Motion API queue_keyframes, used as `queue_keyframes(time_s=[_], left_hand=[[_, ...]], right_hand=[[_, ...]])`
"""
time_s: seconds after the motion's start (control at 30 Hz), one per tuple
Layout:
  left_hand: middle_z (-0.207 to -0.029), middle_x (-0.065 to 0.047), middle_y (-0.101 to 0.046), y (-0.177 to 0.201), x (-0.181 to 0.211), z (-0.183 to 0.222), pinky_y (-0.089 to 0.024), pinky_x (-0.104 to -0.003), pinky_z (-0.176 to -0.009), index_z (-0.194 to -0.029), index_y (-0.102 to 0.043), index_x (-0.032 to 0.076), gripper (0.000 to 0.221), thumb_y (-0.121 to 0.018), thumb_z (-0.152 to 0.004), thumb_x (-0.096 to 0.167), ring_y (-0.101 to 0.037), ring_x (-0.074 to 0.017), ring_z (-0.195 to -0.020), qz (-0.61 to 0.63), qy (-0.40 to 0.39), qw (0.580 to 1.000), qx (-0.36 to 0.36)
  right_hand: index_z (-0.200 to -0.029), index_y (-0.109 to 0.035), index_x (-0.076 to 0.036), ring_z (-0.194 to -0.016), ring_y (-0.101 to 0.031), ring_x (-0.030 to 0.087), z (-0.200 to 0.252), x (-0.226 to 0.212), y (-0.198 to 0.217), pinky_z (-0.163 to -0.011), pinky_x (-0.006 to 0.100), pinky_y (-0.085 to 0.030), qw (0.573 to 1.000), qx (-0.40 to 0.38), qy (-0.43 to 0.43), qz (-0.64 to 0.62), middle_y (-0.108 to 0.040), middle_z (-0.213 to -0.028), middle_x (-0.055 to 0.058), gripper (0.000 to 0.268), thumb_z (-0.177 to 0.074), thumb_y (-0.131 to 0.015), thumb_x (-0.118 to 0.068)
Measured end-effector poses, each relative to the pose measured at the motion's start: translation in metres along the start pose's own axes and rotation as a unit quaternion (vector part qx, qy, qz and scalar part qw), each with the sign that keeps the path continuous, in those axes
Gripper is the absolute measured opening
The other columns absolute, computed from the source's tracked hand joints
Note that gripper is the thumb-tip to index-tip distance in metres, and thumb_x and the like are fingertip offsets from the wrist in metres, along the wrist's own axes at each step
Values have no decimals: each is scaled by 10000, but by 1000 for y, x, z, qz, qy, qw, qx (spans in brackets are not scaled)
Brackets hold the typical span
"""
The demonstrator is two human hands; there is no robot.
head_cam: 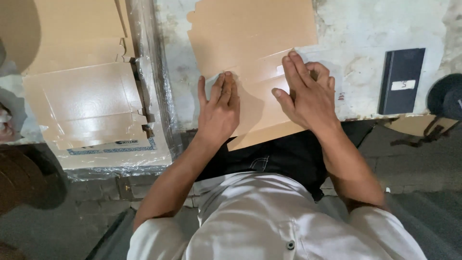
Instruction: The person assembles flat cardboard boxes by hand on a workbench. They fold the side flaps, interlock the tabs, and form the box shape, then place the completed box on a stack of finished boxes.
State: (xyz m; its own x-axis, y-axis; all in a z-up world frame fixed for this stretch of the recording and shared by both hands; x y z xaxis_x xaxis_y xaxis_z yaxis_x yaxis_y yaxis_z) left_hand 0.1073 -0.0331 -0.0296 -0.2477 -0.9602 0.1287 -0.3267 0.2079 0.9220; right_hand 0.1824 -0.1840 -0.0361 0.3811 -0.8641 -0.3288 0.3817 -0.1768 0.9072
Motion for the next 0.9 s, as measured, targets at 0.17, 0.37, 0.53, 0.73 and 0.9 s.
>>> queue_keyframes(time_s=[0.17, 0.37, 0.53, 0.73, 0.9], left_hand=[[-1373, -237, -556, -2, 1, 5, -178, -699, -1124, -1329, -573, -56, 362, -580, -1016, 125, -494, -325, -1291, -17, -2, 1000, -19], [-1504, -224, -392, 19, -58, 22, -146, -666, -1128, -1480, -406, 18, 605, -559, -1022, 382, -381, -380, -1391, 200, 220, 954, -34], [-1381, -288, -467, 28, -87, 25, -369, -583, -1055, -1416, -437, -48, 693, -502, -1008, 508, -481, -470, -1278, 341, 349, 873, 0], [-1294, -168, -608, -31, -115, 10, -553, -450, -938, -1364, -533, 63, 536, -606, -985, 435, -673, -326, -1097, 426, 420, 801, 6], [-1301, -189, -545, -39, -105, 0, -665, -340, -750, -1456, -326, -18, 641, -604, -979, 307, -705, -230, -973, 488, 436, 755, -28]], right_hand=[[-1590, -261, -176, -1300, -269, 323, -3, -4, 4, -918, 432, -279, 997, -64, -41, -2, -241, -1638, 24, 742, -967, -408, -551], [-1551, -331, -64, -1326, -325, 423, 33, -4, 19, -1014, 477, -310, 992, 11, 5, -123, -332, -1583, 150, 735, -948, -568, -408], [-1406, -510, -69, -1138, -599, 344, 51, 45, 5, -827, 439, -537, 952, 118, -22, -280, -594, -1309, 116, 559, -905, -748, -133], [-1448, -290, 55, -1184, -546, 365, 38, 95, 20, -836, 393, -577, 873, 234, -89, -420, -530, -1340, 250, 523, -1067, -609, -108], [-1435, -323, 88, -1058, -551, 178, 26, 101, 13, -816, 232, -520, 829, 240, -83, -497, -598, -1210, 143, 520, -1032, -618, -57]])
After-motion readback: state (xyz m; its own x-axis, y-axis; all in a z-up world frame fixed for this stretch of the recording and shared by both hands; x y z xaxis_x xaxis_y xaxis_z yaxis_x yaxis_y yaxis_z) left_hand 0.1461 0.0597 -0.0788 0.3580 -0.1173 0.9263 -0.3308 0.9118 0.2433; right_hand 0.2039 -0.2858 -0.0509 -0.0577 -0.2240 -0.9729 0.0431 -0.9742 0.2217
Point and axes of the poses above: each hand's wrist, its own z-axis away from the middle knuckle, its own y-axis out of the back of the hand, x = y × z, the point moved 10 cm from there along -z, towards the middle knuckle
